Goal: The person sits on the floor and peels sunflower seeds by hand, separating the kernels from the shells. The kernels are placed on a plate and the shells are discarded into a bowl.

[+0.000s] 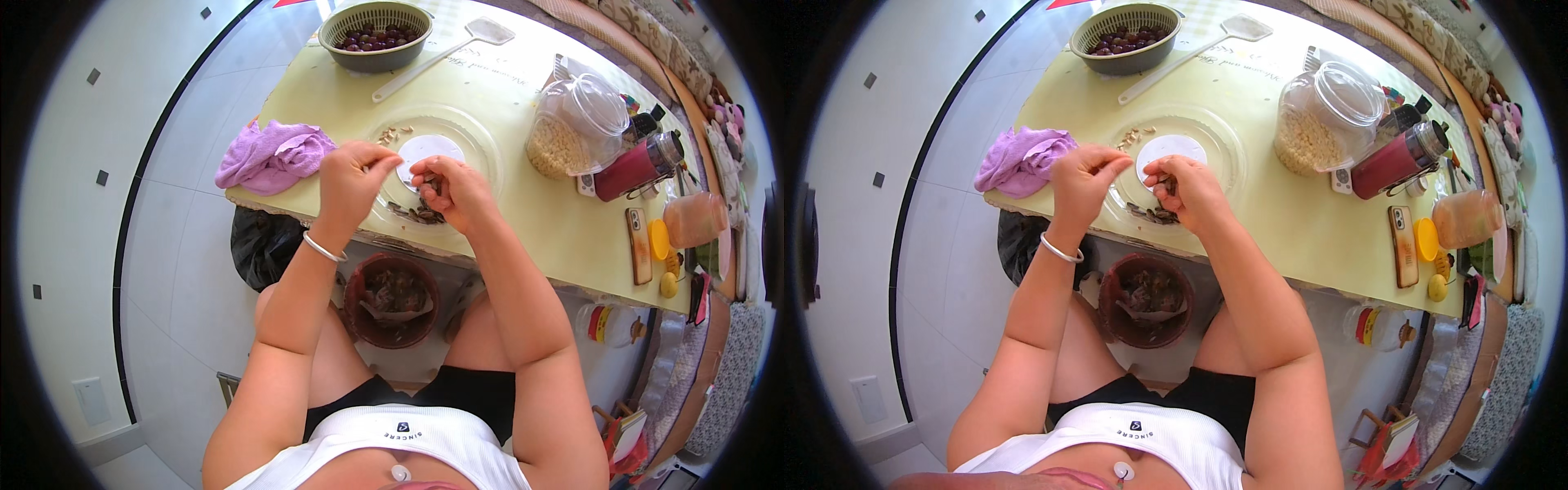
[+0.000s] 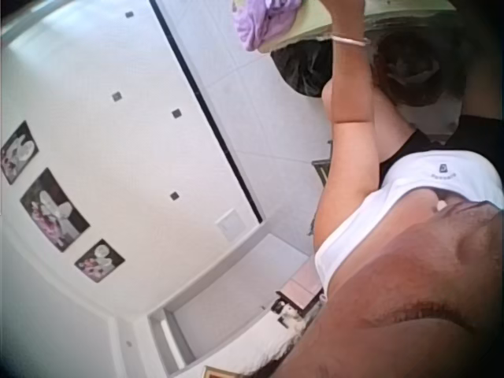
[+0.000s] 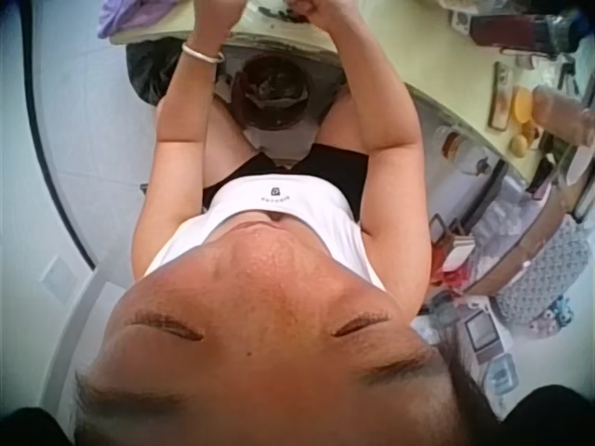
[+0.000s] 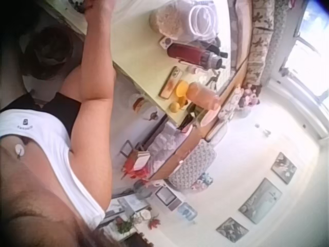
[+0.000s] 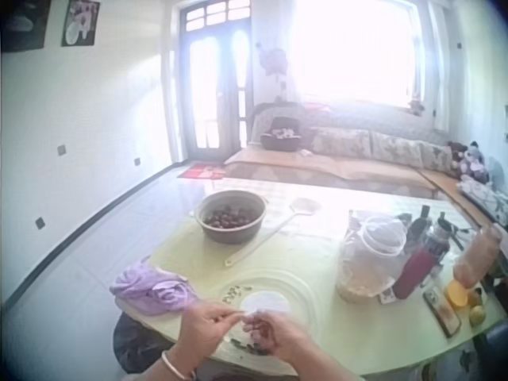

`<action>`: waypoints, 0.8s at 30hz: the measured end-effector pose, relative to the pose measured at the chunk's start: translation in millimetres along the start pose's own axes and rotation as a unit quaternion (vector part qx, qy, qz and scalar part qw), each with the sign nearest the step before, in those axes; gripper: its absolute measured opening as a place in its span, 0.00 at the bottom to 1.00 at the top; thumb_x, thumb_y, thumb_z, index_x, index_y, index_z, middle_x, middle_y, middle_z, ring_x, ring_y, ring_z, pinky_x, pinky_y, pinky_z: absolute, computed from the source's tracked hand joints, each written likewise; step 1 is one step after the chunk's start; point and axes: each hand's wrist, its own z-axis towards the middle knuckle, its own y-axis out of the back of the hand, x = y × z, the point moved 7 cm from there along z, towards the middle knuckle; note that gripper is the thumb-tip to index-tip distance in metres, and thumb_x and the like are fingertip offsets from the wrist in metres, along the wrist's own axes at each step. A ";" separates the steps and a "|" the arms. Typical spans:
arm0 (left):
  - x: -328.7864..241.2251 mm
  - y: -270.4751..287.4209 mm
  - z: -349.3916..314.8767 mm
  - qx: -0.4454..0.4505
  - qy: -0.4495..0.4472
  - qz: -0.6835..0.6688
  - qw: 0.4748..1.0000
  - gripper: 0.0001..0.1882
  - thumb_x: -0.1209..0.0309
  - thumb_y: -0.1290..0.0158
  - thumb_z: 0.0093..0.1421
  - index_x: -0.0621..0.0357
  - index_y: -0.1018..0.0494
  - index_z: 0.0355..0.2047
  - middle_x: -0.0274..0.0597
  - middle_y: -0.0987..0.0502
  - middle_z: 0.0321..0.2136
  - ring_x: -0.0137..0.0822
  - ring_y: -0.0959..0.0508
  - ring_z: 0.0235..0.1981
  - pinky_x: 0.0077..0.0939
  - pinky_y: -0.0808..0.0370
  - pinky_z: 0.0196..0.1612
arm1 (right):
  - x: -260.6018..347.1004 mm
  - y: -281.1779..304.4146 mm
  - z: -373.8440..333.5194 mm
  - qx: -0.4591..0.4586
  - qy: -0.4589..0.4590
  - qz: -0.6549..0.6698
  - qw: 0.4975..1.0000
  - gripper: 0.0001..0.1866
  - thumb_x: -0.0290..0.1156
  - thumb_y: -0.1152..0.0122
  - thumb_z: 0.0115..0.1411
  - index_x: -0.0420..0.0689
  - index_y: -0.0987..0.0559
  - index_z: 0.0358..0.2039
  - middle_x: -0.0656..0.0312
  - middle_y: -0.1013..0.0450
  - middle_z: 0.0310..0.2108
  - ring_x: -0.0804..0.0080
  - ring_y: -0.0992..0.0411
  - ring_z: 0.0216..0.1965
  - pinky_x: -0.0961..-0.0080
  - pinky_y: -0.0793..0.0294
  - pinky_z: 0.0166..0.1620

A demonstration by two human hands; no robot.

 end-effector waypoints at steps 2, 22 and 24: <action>-16.7 -14.7 -4.9 0.071 0.034 -0.097 0.992 0.03 0.77 0.41 0.49 0.61 0.20 0.27 0.42 0.22 0.24 0.40 0.24 0.27 0.28 0.28 0.31 | -4.6 -7.2 -4.6 0.016 -0.030 0.048 0.998 0.10 0.30 0.52 0.62 0.37 0.28 0.30 0.58 0.30 0.25 0.77 0.36 0.20 0.86 0.46 0.16; -6.6 -55.7 -20.0 0.139 -0.136 0.178 0.965 0.06 0.77 0.42 0.46 0.60 0.22 0.28 0.45 0.25 0.27 0.46 0.25 0.32 0.37 0.27 0.38 | 31.6 13.3 -0.3 0.130 0.082 0.250 0.956 0.06 0.28 0.46 0.62 0.40 0.26 0.37 0.66 0.34 0.23 0.85 0.43 0.16 0.90 0.48 0.15; -4.4 -58.5 -19.8 0.149 -0.143 0.184 0.961 0.06 0.78 0.43 0.47 0.60 0.22 0.28 0.45 0.25 0.27 0.47 0.25 0.32 0.38 0.28 0.38 | 29.3 15.0 1.4 0.103 0.083 0.208 0.969 0.06 0.26 0.45 0.60 0.40 0.26 0.37 0.65 0.33 0.24 0.86 0.43 0.16 0.90 0.48 0.15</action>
